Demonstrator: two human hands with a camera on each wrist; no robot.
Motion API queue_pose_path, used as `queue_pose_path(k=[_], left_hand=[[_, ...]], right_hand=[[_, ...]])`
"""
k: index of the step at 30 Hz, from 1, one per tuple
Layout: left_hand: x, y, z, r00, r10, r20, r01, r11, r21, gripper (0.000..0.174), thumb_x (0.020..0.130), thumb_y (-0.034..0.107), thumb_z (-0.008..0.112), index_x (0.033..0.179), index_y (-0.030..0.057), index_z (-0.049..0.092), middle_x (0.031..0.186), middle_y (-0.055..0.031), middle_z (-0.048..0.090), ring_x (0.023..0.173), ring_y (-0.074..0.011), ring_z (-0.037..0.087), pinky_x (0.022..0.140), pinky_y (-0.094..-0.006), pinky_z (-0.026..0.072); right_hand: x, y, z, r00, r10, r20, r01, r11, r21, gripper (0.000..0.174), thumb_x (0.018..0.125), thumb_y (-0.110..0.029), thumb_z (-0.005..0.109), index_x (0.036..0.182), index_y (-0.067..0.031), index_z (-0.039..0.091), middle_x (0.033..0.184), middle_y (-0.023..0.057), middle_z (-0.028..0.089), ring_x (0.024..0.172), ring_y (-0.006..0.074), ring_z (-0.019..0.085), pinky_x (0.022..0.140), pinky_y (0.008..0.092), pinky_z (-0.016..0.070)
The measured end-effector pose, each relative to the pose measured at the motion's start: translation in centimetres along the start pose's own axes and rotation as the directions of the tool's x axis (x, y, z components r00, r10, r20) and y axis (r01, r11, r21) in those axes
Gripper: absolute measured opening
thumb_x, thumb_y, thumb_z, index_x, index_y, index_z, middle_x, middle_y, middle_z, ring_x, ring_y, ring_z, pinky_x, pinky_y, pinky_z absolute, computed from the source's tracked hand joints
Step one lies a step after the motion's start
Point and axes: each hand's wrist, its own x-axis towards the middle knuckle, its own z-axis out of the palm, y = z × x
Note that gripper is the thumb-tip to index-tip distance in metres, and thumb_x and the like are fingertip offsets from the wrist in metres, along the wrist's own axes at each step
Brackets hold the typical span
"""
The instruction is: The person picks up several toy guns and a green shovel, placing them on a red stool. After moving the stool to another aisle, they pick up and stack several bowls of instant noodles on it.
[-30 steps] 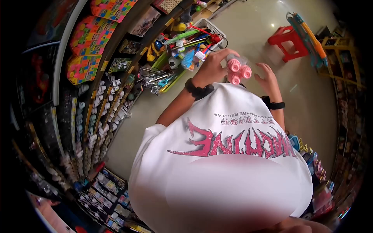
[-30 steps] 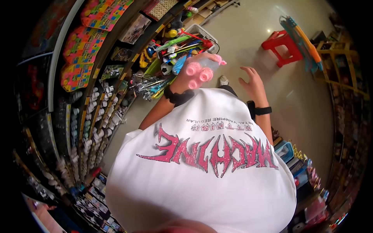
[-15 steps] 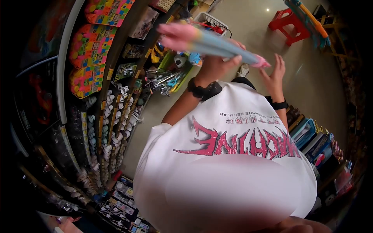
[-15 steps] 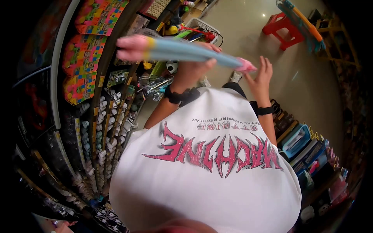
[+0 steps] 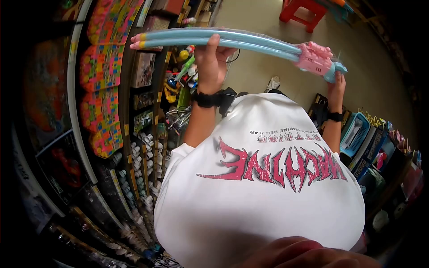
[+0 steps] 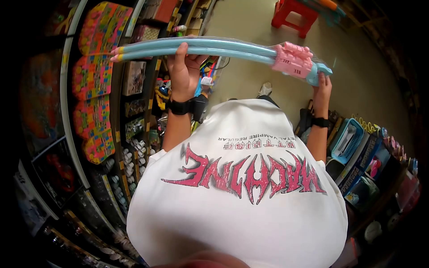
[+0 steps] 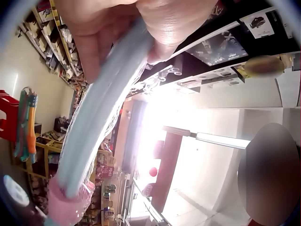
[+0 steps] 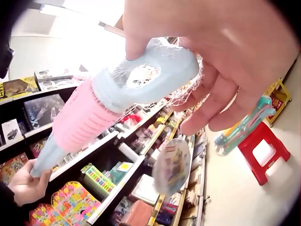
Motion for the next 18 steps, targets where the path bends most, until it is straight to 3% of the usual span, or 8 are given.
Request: queue_pose_path(k=[3,4,7,10,13,14,17,18], left_hand=[[2.1,-3.1,3.1,0.993,-0.063,0.099,0.061,0.998,0.026,0.026,0.091,0.017,0.058,0.11,-0.0002,0.055,0.102,-0.0106,0.063,0.09,-0.0204,0.065,0.078,-0.0391,0.0588],[2.6,-4.0,4.5,0.989,-0.086,0.123,0.081,0.996,0.046,0.027,0.092,0.018,0.057,0.112,0.0005,0.054,0.105,-0.0112,0.063,0.094,-0.022,0.065,0.082,-0.0411,0.0577],[3.3,-5.9,7.9,0.96,-0.176,0.22,0.164,0.984,0.073,0.031,0.094,0.018,0.055,0.12,0.0015,0.05,0.117,-0.0138,0.06,0.107,-0.0273,0.061,0.091,-0.0437,0.0527],[3.8,-8.1,9.9,0.915,-0.239,0.326,0.201,0.969,0.146,0.032,0.093,0.013,0.056,0.122,0.0035,0.051,0.122,-0.014,0.058,0.113,-0.0306,0.058,0.092,-0.0415,0.0506],[3.8,-9.8,11.2,0.933,-0.297,0.203,0.232,0.928,0.293,0.025,0.091,0.01,0.058,0.116,0.0052,0.057,0.114,-0.0118,0.063,0.109,-0.0283,0.061,0.09,-0.039,0.052],[4.8,-10.8,10.1,0.937,-0.311,0.159,0.26,0.925,0.278,0.016,0.091,0.012,0.06,0.106,0.0074,0.064,0.101,-0.0089,0.068,0.102,-0.0255,0.065,0.087,-0.0369,0.0533],[6.9,-12.0,9.3,0.917,-0.335,0.216,0.329,0.942,0.062,0.018,0.09,0.018,0.064,0.102,0.0053,0.064,0.087,-0.0081,0.07,0.09,-0.024,0.068,0.085,-0.0362,0.0525],[7.5,-12.4,9.4,0.935,-0.324,0.145,0.311,0.945,0.102,0.02,0.093,0.028,0.058,0.094,0.0088,0.065,0.079,-0.0064,0.069,0.085,-0.0244,0.069,0.083,-0.0375,0.0533]], right_hand=[[2.6,-1.0,-5.2,0.999,-0.024,-0.029,0.023,0.998,-0.058,0.04,0.096,-0.038,0.052,0.107,0.0,0.058,0.101,0.0048,0.06,0.091,0.013,0.057,0.079,0.03,0.0466],[2.9,-2.1,-5.2,0.997,-0.053,-0.061,0.05,0.998,-0.035,0.039,0.096,-0.038,0.052,0.101,-0.0008,0.06,0.097,0.0043,0.061,0.086,0.0119,0.057,0.072,0.0285,0.046],[3.6,-3.0,-8.5,0.995,0.057,-0.081,-0.056,0.998,0.023,0.039,0.096,-0.041,0.052,0.099,-0.0026,0.06,0.096,0.0039,0.061,0.082,0.0117,0.057,0.069,0.0281,0.0463],[4.1,-1.4,-12.6,0.968,0.16,-0.193,-0.111,0.963,0.246,0.039,0.095,-0.043,0.052,0.102,-0.0051,0.06,0.097,0.0039,0.062,0.084,0.013,0.06,0.07,0.0294,0.0489],[2.2,-2.4,-13.4,0.937,0.19,-0.294,-0.096,0.947,0.305,0.039,0.094,-0.043,0.053,0.108,-0.0067,0.058,0.1,0.0033,0.063,0.088,0.0139,0.061,0.074,0.0318,0.051],[2.4,-2.5,-13.7,0.934,0.192,-0.302,-0.091,0.944,0.318,0.041,0.094,-0.044,0.053,0.111,-0.0077,0.057,0.103,0.0023,0.064,0.093,0.0144,0.061,0.078,0.0337,0.0513],[3.9,-2.3,-14.9,0.874,0.178,-0.452,-0.043,0.955,0.293,0.046,0.092,-0.048,0.055,0.11,-0.006,0.057,0.099,0.0034,0.064,0.085,0.0153,0.063,0.072,0.0308,0.0526],[4.7,-1.7,-15.8,0.853,0.182,-0.49,-0.056,0.964,0.26,0.046,0.091,-0.048,0.056,0.109,-0.0052,0.057,0.096,0.0039,0.064,0.081,0.0156,0.063,0.067,0.0294,0.0525]])
